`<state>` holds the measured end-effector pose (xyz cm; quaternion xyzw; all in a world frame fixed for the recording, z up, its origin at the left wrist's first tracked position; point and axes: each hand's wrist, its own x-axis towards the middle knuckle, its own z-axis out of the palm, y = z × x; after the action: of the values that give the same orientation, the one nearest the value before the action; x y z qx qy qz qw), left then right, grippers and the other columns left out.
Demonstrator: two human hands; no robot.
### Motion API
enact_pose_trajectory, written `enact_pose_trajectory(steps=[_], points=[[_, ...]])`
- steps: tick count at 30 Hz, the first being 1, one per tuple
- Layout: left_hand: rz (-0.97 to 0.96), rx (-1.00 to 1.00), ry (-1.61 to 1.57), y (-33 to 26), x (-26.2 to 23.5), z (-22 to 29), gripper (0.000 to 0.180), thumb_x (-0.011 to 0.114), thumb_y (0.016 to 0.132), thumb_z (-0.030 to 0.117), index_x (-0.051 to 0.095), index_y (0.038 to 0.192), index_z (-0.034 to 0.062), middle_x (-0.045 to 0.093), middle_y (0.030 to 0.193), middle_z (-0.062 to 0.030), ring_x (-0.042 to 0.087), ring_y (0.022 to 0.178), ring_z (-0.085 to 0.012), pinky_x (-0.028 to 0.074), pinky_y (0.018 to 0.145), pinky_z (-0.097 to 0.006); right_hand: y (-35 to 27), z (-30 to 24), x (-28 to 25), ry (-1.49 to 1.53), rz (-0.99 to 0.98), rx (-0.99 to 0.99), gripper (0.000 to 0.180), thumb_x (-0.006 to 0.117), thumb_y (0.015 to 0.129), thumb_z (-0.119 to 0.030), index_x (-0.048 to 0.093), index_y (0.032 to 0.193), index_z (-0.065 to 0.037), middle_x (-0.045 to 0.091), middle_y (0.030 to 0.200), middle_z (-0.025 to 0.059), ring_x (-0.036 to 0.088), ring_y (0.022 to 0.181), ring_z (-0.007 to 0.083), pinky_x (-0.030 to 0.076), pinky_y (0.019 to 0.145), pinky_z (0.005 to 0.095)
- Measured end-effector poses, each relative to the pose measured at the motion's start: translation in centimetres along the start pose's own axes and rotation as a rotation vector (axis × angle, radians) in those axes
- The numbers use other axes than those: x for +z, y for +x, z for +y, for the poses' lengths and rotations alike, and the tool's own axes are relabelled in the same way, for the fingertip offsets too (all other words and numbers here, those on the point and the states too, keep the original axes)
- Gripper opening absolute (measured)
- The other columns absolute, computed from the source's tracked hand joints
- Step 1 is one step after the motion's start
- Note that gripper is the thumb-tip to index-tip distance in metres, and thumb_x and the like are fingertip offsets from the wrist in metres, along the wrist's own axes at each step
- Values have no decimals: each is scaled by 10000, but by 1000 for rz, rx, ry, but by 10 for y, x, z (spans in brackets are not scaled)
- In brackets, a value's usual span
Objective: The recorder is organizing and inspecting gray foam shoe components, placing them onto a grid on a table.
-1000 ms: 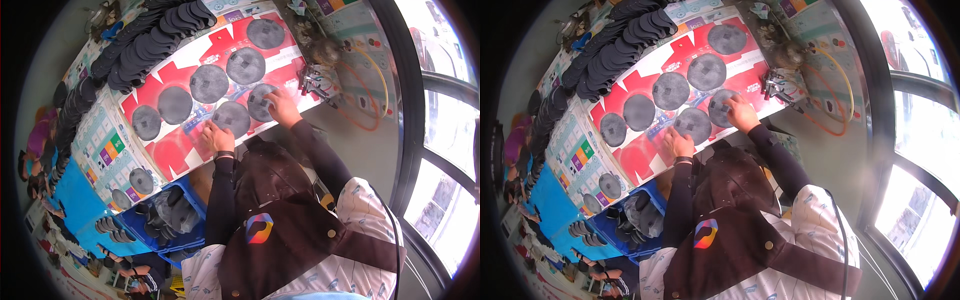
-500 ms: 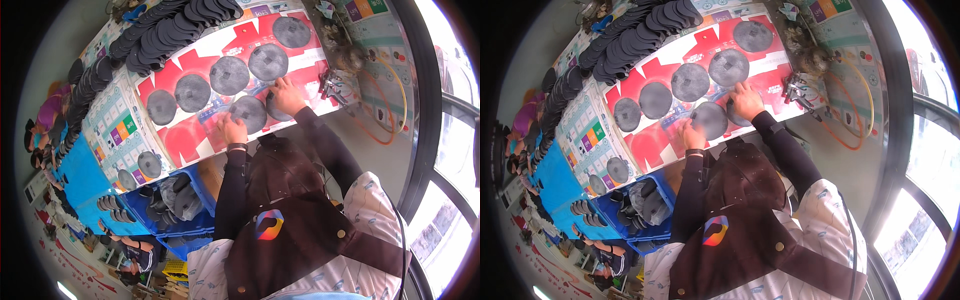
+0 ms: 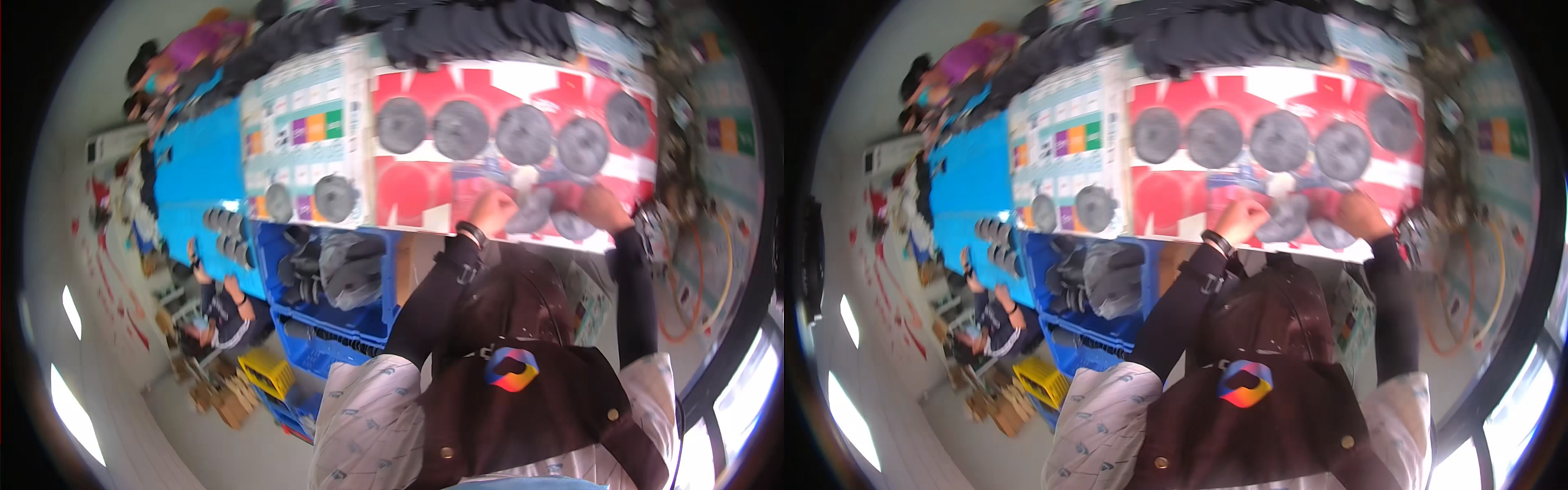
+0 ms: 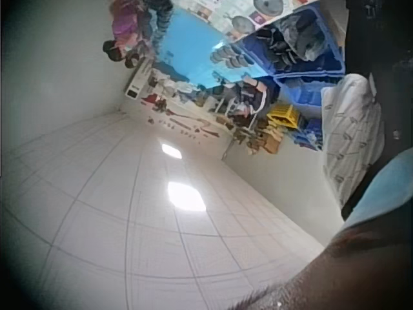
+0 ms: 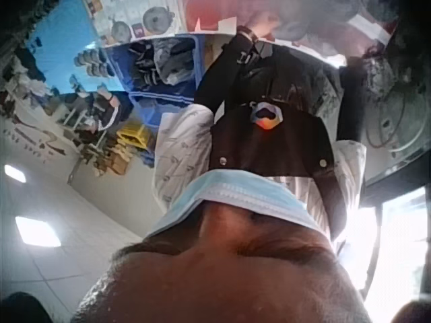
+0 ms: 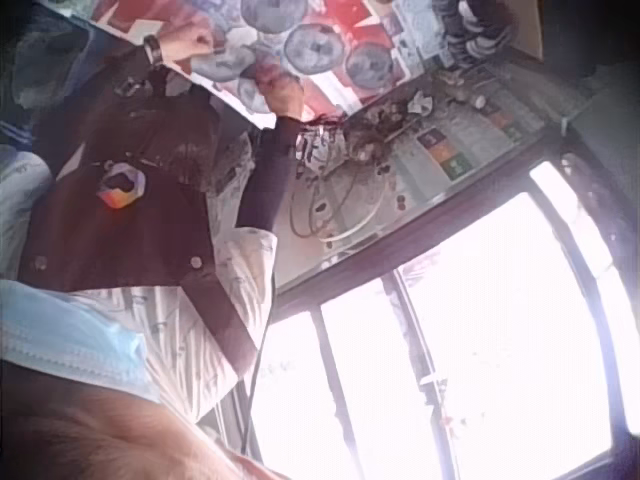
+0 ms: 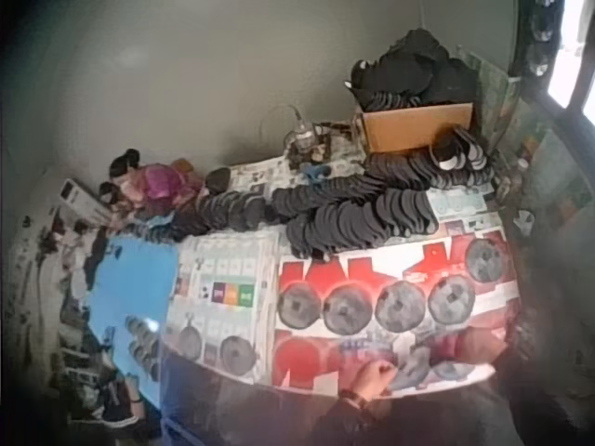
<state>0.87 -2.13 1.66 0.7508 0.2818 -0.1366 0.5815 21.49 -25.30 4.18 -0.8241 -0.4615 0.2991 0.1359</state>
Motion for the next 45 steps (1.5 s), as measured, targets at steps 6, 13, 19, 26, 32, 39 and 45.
enact_pose_trajectory(steps=[6, 13, 19, 26, 32, 39, 45], points=[[17, 19, -423, -56, -108, 8, 151, 716, 906, 136, 685, 976, 7, 671, 870, -20, 621, 831, -95, 501, 743, -276, -46, -67, -77, 520, 72, 196, 111, 615, 859, -67, 634, 931, 15, 661, 839, 131, 656, 756, 206, 523, 684, 338], [628, 45, -545, -88, -401, -79, 269, 683, 898, 147, 601, 1146, 84, 633, 977, -26, 608, 870, -147, 502, 781, -294, 73, -184, -57, 733, 190, 163, 103, 550, 982, -88, 551, 1054, -14, 619, 859, 92, 577, 726, 114, 484, 554, 303], [1082, -217, -766, -38, -552, -228, 294, 668, 801, -31, 568, 1051, 88, 607, 758, -82, 600, 593, -184, 489, 496, -295, 235, -371, 10, 1097, 205, -45, 139, 550, 992, -107, 539, 1091, -10, 609, 908, 89, 647, 835, 160, 625, 639, 353], [1448, -198, -15, -43, -598, -344, 128, 697, 807, 64, 650, 926, 70, 677, 842, -98, 660, 825, -272, 524, 765, -385, 386, -456, 121, 1358, 288, 86, 157, 589, 952, -123, 560, 1050, -3, 658, 889, 68, 661, 822, 148, 583, 613, 330], [1381, -133, 332, -46, -606, -344, 101, 693, 877, 129, 714, 973, 108, 666, 926, -127, 627, 901, -344, 513, 812, -456, 418, -446, 204, 751, 520, 305, 173, 627, 869, -89, 538, 1006, -34, 687, 915, 182, 686, 781, 373, 539, 735, 451], [1303, -37, 437, -53, -615, -356, 262, 575, 1003, 244, 710, 1112, 47, 659, 1017, -203, 627, 962, -395, 511, 856, -460, 396, -460, 196, 512, 489, 140, 255, 595, 842, -1, 538, 1085, -56, 664, 1053, 176, 692, 801, 354, 544, 735, 455], [1289, -3, -120, 9, -572, -352, 444, 616, 967, 186, 524, 1346, -27, 661, 1074, -136, 641, 980, -264, 493, 912, -391, 383, -417, 186, 587, 417, 200, 399, 634, 835, -23, 542, 1220, -71, 629, 1165, 206, 659, 984, 407, 538, 854, 483]])
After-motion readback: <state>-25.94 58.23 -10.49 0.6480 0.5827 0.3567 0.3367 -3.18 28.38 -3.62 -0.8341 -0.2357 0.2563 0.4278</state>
